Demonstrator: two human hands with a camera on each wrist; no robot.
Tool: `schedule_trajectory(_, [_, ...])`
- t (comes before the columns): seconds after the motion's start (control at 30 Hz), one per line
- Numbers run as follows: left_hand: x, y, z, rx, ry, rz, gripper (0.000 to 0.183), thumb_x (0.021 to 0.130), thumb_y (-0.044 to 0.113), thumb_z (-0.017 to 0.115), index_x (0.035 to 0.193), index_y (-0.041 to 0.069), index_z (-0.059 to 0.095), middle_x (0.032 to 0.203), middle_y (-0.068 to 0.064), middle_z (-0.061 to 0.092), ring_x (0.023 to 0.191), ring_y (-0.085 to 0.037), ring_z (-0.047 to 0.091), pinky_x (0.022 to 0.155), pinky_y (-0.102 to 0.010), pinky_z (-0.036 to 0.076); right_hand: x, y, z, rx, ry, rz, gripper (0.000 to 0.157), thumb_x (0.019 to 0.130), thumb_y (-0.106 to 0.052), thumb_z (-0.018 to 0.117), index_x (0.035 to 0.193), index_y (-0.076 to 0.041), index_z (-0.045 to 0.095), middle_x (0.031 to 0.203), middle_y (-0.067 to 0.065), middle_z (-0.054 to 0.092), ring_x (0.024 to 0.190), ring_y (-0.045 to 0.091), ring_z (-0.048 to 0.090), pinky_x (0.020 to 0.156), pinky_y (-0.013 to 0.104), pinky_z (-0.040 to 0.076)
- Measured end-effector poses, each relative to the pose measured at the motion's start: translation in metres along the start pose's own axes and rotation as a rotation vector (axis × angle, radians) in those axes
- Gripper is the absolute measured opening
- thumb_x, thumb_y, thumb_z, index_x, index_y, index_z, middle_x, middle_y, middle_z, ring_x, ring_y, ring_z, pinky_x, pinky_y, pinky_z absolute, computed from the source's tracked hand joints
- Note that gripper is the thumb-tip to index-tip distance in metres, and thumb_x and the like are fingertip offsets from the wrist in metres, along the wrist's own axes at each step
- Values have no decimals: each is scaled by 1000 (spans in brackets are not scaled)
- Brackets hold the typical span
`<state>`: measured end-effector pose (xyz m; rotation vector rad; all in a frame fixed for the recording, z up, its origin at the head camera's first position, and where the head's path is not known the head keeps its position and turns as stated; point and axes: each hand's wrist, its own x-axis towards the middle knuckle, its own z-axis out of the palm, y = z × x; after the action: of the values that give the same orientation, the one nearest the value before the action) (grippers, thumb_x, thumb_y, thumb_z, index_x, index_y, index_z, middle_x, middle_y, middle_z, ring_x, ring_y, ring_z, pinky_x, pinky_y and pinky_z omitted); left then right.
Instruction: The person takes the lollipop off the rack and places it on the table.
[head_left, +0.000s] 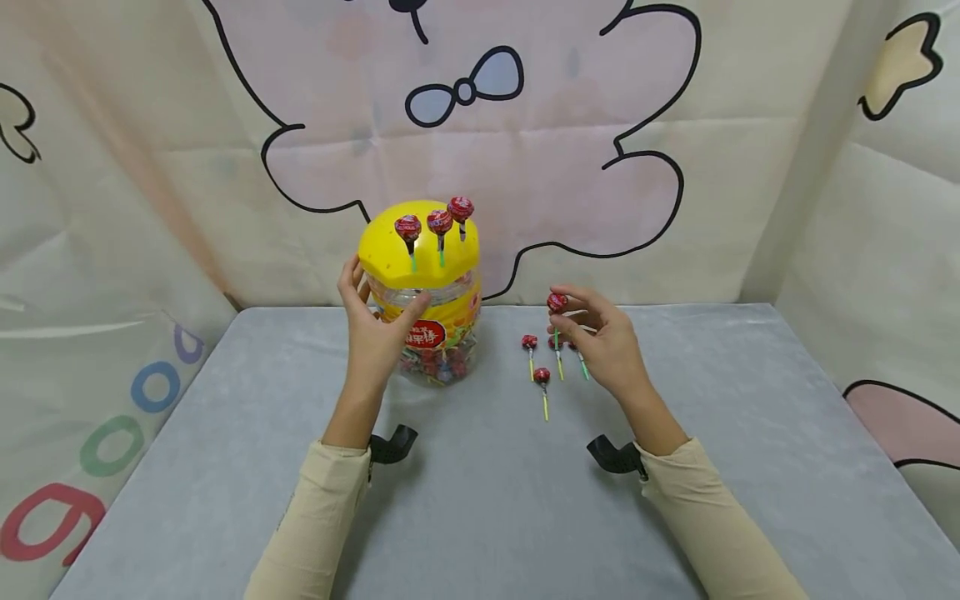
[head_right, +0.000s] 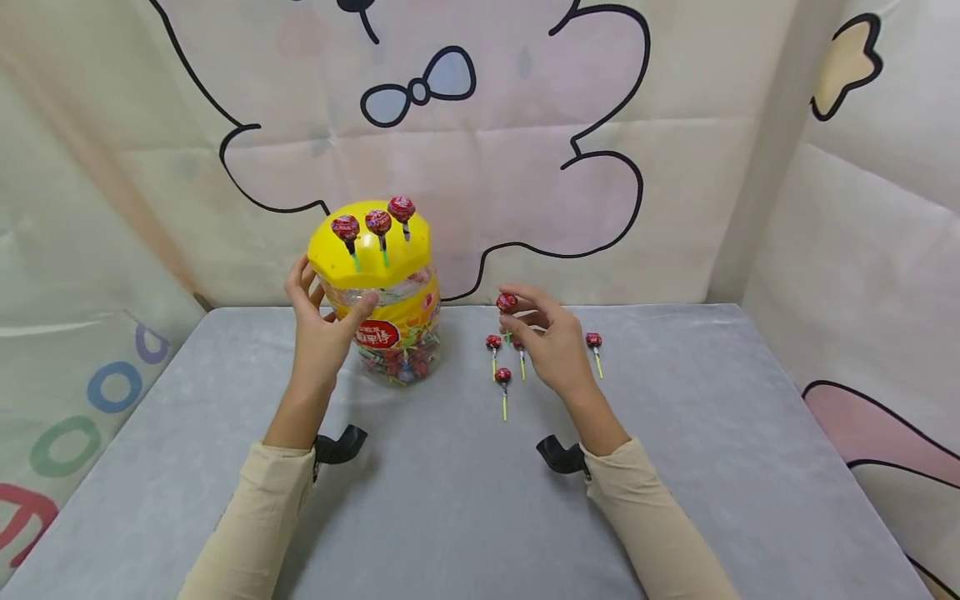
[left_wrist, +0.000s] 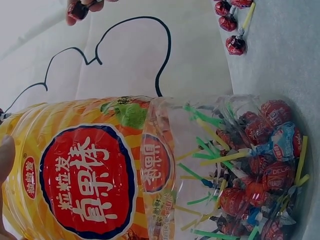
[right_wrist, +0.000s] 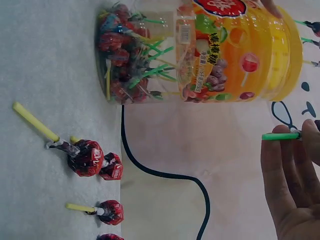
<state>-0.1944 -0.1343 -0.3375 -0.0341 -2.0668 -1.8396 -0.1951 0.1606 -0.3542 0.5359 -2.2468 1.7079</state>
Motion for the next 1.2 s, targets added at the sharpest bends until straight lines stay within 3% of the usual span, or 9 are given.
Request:
schedule_trajectory(0.2, [0, 4, -1, 14, 3, 6, 96, 84, 36, 79, 152, 39, 13, 161, 7, 17, 148, -19, 20, 116, -54, 28, 2, 0, -5, 1, 4, 23, 40, 93, -10, 68, 133, -17, 63, 105, 0, 68, 86, 11, 69, 74, 23, 60])
schedule_trajectory(0.37, [0, 3, -2, 26, 6, 14, 94, 84, 38, 79, 152, 40, 13, 161, 7, 18, 148, -20, 21, 116, -54, 28, 3, 3, -9, -12, 11, 27, 39, 94, -14, 68, 133, -17, 62, 105, 1, 68, 86, 13, 70, 73, 23, 60])
schedule_trajectory(0.67, [1, 2, -3, 29, 5, -3, 94, 85, 38, 78, 152, 40, 12, 161, 9, 17, 149, -19, 19, 116, -55, 26, 5, 2, -20, 9, -13, 40, 39, 95, -11, 66, 134, -9, 60, 102, -4, 69, 85, 10, 69, 73, 24, 60])
schedule_trajectory(0.9, [0, 3, -2, 26, 9, -9, 95, 84, 40, 79, 152, 41, 13, 161, 9, 18, 148, -19, 20, 115, -53, 27, 6, 3, -36, -102, -156, 114, 38, 97, -18, 65, 134, -15, 59, 107, 13, 69, 87, 19, 70, 75, 24, 59])
schedule_trajectory(1.2, [0, 3, -2, 28, 11, -5, 96, 84, 40, 79, 153, 39, 12, 161, 8, 17, 147, -18, 21, 115, -52, 26, 5, 10, -52, -321, -301, 195, 34, 95, -21, 68, 128, -18, 62, 104, 13, 75, 82, 13, 67, 71, 27, 52])
